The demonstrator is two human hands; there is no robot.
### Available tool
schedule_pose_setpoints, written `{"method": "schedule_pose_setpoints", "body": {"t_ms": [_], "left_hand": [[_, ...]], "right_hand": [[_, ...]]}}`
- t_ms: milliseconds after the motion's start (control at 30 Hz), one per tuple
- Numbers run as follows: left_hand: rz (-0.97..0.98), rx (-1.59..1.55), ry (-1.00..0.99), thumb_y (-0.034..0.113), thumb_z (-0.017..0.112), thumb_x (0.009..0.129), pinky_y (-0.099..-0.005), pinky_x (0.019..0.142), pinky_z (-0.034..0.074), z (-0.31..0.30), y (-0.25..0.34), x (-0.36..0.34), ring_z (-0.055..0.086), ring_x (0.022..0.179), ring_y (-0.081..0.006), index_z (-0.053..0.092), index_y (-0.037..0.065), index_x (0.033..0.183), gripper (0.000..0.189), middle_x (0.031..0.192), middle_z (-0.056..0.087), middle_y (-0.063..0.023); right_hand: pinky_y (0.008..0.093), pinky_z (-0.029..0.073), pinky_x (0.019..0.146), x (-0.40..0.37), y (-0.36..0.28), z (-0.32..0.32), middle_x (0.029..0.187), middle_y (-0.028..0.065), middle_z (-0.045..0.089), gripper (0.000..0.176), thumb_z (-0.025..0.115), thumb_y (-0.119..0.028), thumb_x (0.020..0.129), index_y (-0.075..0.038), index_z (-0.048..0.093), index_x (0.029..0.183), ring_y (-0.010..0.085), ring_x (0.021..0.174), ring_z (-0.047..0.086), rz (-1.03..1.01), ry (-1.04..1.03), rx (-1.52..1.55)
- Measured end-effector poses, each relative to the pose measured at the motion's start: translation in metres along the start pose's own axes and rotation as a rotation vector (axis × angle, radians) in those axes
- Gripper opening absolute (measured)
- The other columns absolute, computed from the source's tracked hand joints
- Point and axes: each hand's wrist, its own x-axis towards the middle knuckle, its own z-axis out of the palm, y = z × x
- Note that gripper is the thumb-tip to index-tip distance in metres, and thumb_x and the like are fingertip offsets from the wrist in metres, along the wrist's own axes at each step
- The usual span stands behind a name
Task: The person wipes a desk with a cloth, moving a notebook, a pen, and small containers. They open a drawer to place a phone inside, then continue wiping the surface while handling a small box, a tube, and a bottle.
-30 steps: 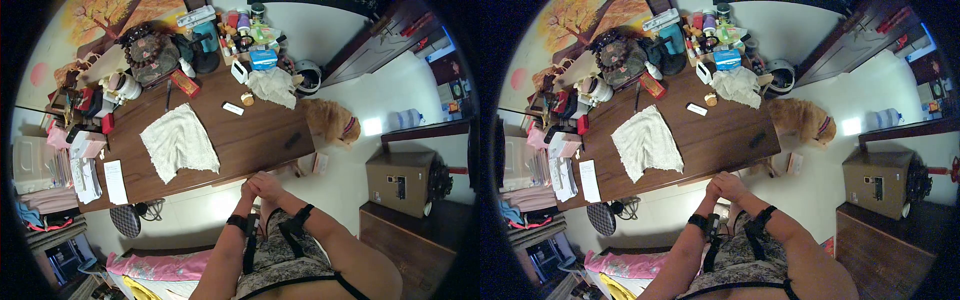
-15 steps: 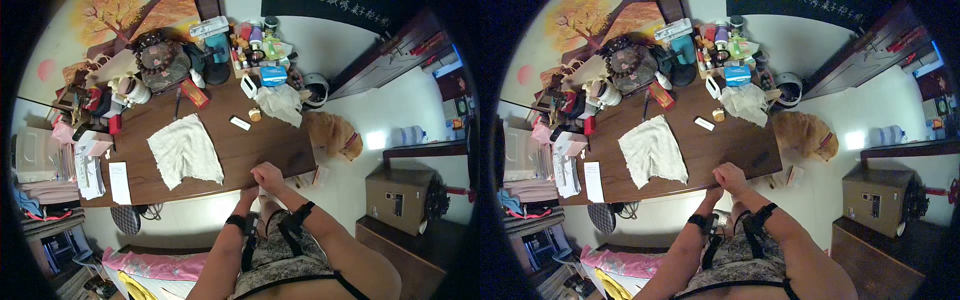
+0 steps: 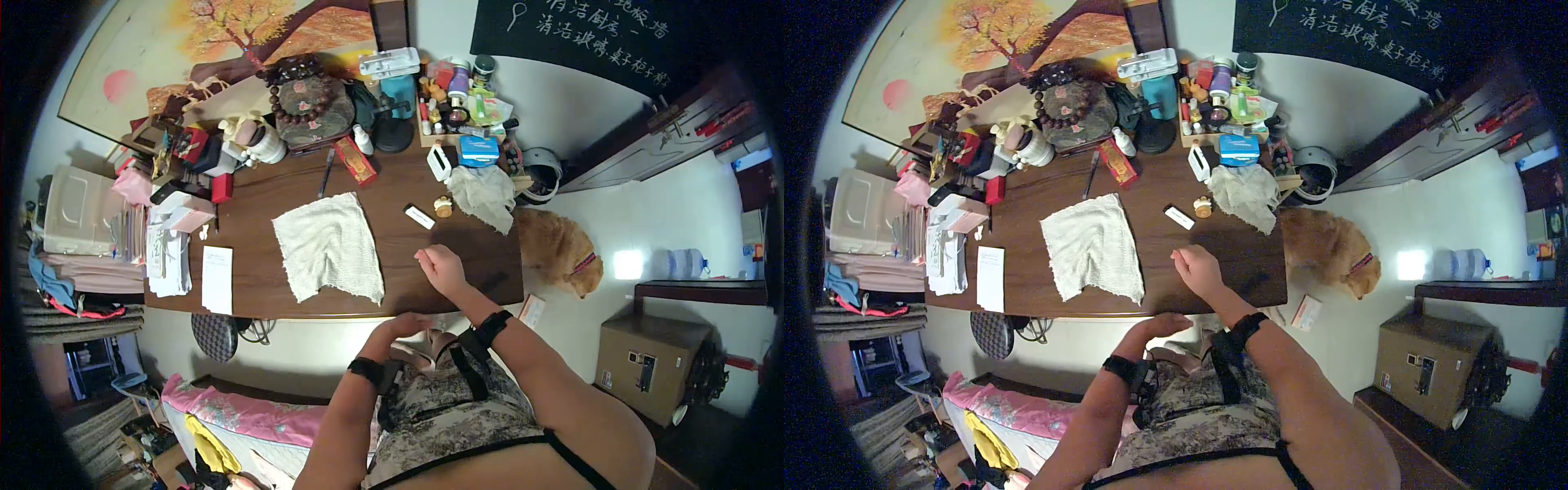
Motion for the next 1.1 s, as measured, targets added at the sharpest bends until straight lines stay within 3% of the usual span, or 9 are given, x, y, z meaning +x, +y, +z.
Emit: {"method": "schedule_pose_setpoints", "body": {"t_ms": [67,233,267,300,400,500,733,833,1100], "left_hand": [[0.046,-0.331,0.079,0.035,0.055,0.095,-0.0341,0.089,0.046,-0.028,0.036,-0.037,0.06,0.103,-0.02,0.063,0.005,0.115,0.037,0.107,0.067,-0.0102],[0.047,-0.476,0.631,0.028,0.053,0.096,-0.0328,0.084,0.048,-0.091,0.049,-0.082,0.062,0.096,-0.0199,0.064,0.002,0.109,0.031,0.101,0.068,-0.0097],[0.085,-0.311,0.865,0.022,0.053,0.097,-0.0322,0.079,0.05,-0.106,0.041,-0.088,0.063,0.089,-0.0189,0.065,0.004,0.109,0.025,0.097,0.068,-0.0054],[0.041,-0.132,1.114,0.021,0.054,0.095,-0.0329,0.08,0.049,-0.117,0.038,-0.093,0.065,0.089,-0.0245,0.064,0.003,0.111,0.026,0.098,0.068,-0.0142],[-0.263,0.381,1.43,0.02,0.056,0.089,-0.0456,0.098,0.042,-0.143,0.007,-0.108,0.052,0.116,-0.0375,0.062,0.01,0.118,0.031,0.128,0.054,-0.0218],[-0.343,0.492,1.338,0.026,0.054,0.089,-0.0514,0.102,0.037,-0.148,-0.056,-0.098,0.042,0.124,-0.0408,0.06,0.012,0.123,0.036,0.134,0.047,-0.0217],[-0.205,0.157,0.819,0.028,0.052,0.089,-0.0493,0.092,0.045,-0.183,-0.023,-0.134,0.056,0.106,-0.04,0.064,0.003,0.108,0.033,0.107,0.062,-0.0238],[-0.169,0.279,0.878,0.026,0.053,0.089,-0.047,0.083,0.05,-0.209,-0.031,-0.139,0.061,0.091,-0.0416,0.065,0.002,0.101,0.029,0.097,0.064,-0.0239],[0.024,0.173,0.961,0.022,0.058,0.087,-0.0439,0.078,0.051,-0.238,-0.03,-0.119,0.064,0.089,-0.0366,0.065,0.005,0.099,0.022,0.095,0.066,-0.0187]], "right_hand": [[0.0421,0.05,0.07,0.009,-0.004,0.011,0.079,0.0134,0.065,0.011,0.059,-0.012,0.087,-0.003,0.065,0.084,0.033,0.077,0.062,-0.026,0.019,0.02],[0.0421,0.05,0.076,0.035,-0.021,0.048,0.09,0.0143,0.064,0.013,0.06,-0.006,0.083,-0.003,0.063,0.096,0.0339,0.088,0.061,-0.074,0.031,0.021],[0.0419,0.05,0.078,0.039,-0.023,0.058,0.093,0.0142,0.064,0.017,0.06,-0.004,0.083,-0.004,0.063,0.099,0.0338,0.09,0.061,-0.077,0.021,-0.001],[0.0417,0.05,0.08,0.042,-0.027,0.067,0.097,0.0142,0.064,0.021,0.06,-0.002,0.082,-0.005,0.063,0.103,0.0338,0.093,0.06,-0.079,0.012,-0.023],[0.0422,0.049,0.083,0.049,-0.041,0.092,0.104,0.0146,0.062,0.03,0.058,0.0,0.08,-0.005,0.06,0.109,0.0349,0.098,0.058,-0.089,-0.003,0.011],[0.0428,0.046,0.092,0.055,-0.059,0.119,0.114,0.0174,0.06,0.039,0.056,0.0,0.079,-0.003,0.057,0.118,0.0359,0.106,0.056,-0.043,-0.108,0.074],[0.0471,0.033,0.108,0.079,-0.063,0.188,0.14,0.0171,0.045,0.04,0.053,-0.018,0.091,-0.006,0.052,0.129,0.0347,0.131,0.04,0.019,-0.251,-0.157],[0.0504,0.018,0.114,0.082,-0.056,0.198,0.149,0.0135,0.034,0.045,0.05,-0.03,0.092,-0.007,0.052,0.131,0.0276,0.142,0.024,0.126,-0.344,-0.332],[0.0492,0.021,0.114,0.065,-0.062,0.177,0.148,0.0094,0.035,0.052,0.055,-0.031,0.09,-0.009,0.047,0.136,0.0265,0.14,0.027,0.073,-0.272,-0.642]]}}
